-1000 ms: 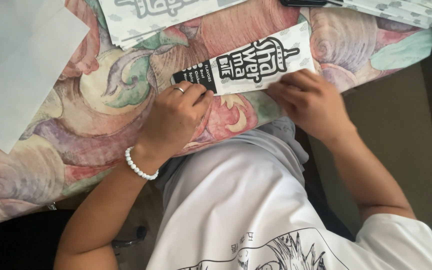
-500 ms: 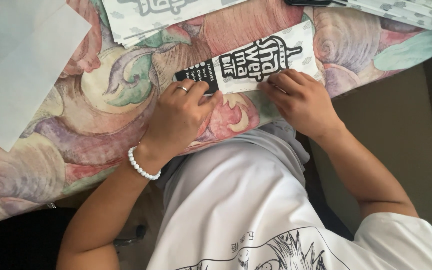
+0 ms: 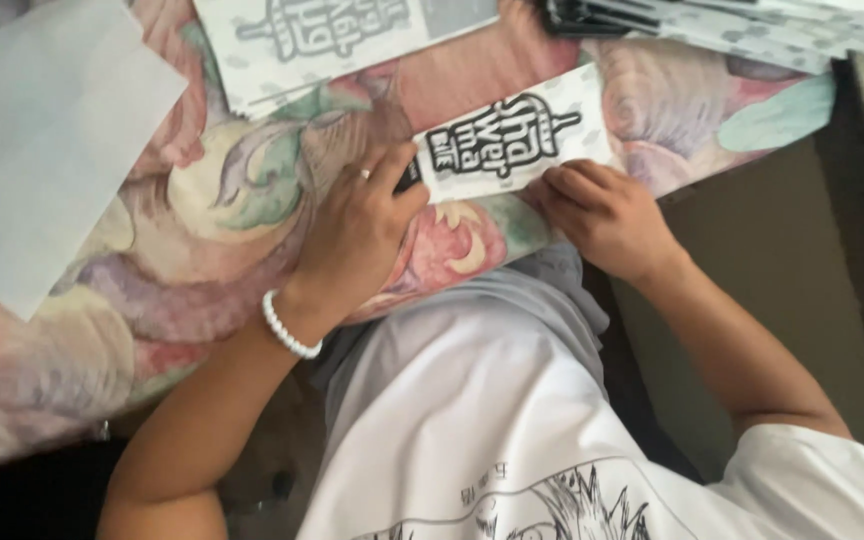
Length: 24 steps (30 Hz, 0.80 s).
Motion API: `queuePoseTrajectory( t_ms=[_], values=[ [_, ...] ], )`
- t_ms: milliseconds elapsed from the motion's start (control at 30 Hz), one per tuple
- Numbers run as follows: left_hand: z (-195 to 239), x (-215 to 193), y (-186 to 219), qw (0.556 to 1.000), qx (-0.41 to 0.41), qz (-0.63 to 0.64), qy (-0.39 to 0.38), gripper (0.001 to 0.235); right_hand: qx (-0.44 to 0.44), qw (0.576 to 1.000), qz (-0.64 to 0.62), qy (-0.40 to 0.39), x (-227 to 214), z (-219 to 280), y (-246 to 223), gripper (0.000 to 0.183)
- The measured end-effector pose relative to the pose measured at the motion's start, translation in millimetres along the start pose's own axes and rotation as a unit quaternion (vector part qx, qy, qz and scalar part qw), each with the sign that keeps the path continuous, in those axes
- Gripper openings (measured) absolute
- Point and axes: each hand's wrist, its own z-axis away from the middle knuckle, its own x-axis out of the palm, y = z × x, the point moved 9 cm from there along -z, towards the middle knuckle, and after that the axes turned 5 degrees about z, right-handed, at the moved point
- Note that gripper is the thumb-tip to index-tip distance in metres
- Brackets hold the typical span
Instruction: Folding and stacking printed paper labels for food packaging
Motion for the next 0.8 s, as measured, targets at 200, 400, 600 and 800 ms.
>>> queuePoseTrajectory(
  t_ms=[200, 400, 600, 800],
  values=[
    [4, 4, 6, 1.0, 0.001, -0.019, -0.021, 0.013, 0.007, 1.0, -0.014, -0.007, -1, 18, 15, 0.021],
    [7, 7, 4, 0.999, 0.003, -0.011, -0.036, 0.025, 0.013, 1.0, 0.008, -0.02, -16, 25, 23, 0.021],
    [11, 25, -2, 0.996, 0.03, -0.067, -0.057, 0.039, 0.043, 0.999, 0.013, -0.025, -19, 21, 22, 0.011],
    [10, 29, 3, 0.994, 0.055, -0.095, -0.028, 0.043, 0.083, 0.992, 0.066, -0.061, -3, 8, 24, 0.014]
  ],
)
